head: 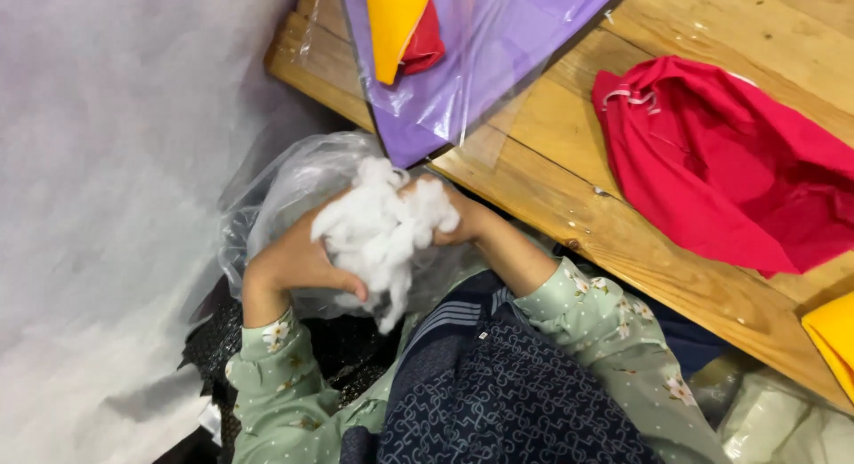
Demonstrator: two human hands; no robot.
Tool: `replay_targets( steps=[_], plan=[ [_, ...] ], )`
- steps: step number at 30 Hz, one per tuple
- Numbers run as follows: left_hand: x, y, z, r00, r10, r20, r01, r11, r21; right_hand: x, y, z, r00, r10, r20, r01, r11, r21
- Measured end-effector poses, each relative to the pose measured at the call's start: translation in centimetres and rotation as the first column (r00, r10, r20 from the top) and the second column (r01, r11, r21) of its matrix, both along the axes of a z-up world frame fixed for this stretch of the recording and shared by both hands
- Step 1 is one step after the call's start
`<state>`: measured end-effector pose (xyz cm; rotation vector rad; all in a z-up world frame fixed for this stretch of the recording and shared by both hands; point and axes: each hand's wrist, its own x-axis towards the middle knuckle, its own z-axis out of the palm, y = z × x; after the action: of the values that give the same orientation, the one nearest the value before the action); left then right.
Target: Stuffing a red fabric pouch with white fiberfill material on a wooden workbench.
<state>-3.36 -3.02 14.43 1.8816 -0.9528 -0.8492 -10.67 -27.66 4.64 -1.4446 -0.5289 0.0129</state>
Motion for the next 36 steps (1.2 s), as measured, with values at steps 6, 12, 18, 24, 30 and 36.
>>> replay_targets(
  steps=[6, 12, 18, 24, 30, 36],
  plan=[
    [-3.0, -7.7, 2.7, 0.989, -0.08, -0.128, 0.077, 0.997, -0.028, -2.4, -2.1, 1.4, 0.969, -0.247, -0.027, 0.24, 0.959, -0.149],
    [-5.5, -15.2, 4.9, 0.996, -0.09, 0.006, 0.087, 0.939, -0.334, -8.5, -10.0, 2.1, 0.883, -0.469, -0.027, 0.447, 0.856, -0.262],
    [-6.7, -28.1, 8.4, 0.795, -0.348, 0.496, 0.572, 0.703, -0.423, -18.5, -20.3, 3.2, 0.783, -0.623, 0.002, 0.588, 0.738, -0.332],
    [-10.2, -42.5, 4.4, 0.832, -0.536, 0.143, 0.534, 0.704, -0.469, -26.0, -28.6, 4.8, 0.678, -0.735, 0.03, 0.679, 0.609, -0.41],
    [-10.8, -47.8, -3.6, 0.777, -0.608, 0.166, 0.618, 0.786, -0.017, -26.7, -31.6, 4.2, 0.625, -0.779, 0.047, 0.7, 0.532, -0.477],
    [-10.0, -49.1, -6.6, 0.748, -0.553, 0.366, 0.655, 0.705, -0.274, -23.8, -33.8, 0.8, 0.594, -0.804, -0.018, 0.687, 0.519, -0.508]
  ],
)
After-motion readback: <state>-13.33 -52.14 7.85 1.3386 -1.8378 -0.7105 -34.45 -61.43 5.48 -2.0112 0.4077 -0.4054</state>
